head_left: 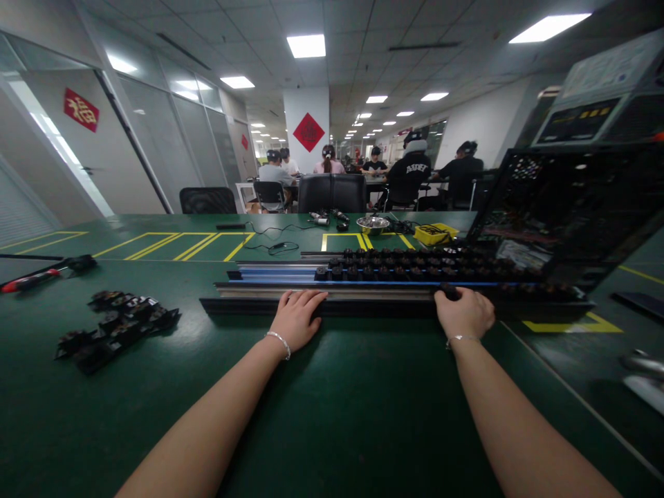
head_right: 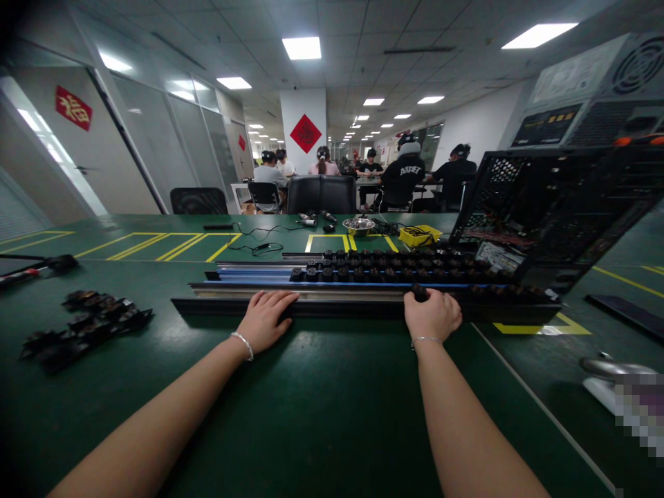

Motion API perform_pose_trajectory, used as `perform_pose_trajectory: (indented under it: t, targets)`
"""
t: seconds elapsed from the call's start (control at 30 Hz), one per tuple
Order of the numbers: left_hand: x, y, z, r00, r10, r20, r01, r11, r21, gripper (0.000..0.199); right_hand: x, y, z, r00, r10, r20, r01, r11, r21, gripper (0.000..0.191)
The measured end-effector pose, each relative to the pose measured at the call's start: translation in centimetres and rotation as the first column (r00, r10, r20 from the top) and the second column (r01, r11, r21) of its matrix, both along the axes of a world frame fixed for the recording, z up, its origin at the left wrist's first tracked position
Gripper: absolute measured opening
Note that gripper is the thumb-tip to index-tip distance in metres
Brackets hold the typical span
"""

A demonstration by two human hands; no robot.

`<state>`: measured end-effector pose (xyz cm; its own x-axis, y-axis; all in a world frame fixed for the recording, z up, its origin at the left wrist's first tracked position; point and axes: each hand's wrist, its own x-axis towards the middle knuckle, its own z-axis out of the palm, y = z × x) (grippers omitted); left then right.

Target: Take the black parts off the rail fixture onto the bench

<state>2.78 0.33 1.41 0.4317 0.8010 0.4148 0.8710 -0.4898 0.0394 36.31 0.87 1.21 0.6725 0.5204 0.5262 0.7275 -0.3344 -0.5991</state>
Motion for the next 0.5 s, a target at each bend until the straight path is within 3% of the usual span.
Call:
perform_pose_trajectory:
  t: [0.5]
  targets:
    - [-0.02,-0.02,0.00,1.000,-0.004,0.010,0.004,1.000,0.002,0.053,-0.40,0.08,-0.05,0.999,0.035,0.027,-0.036,0.999,0.029,0.029]
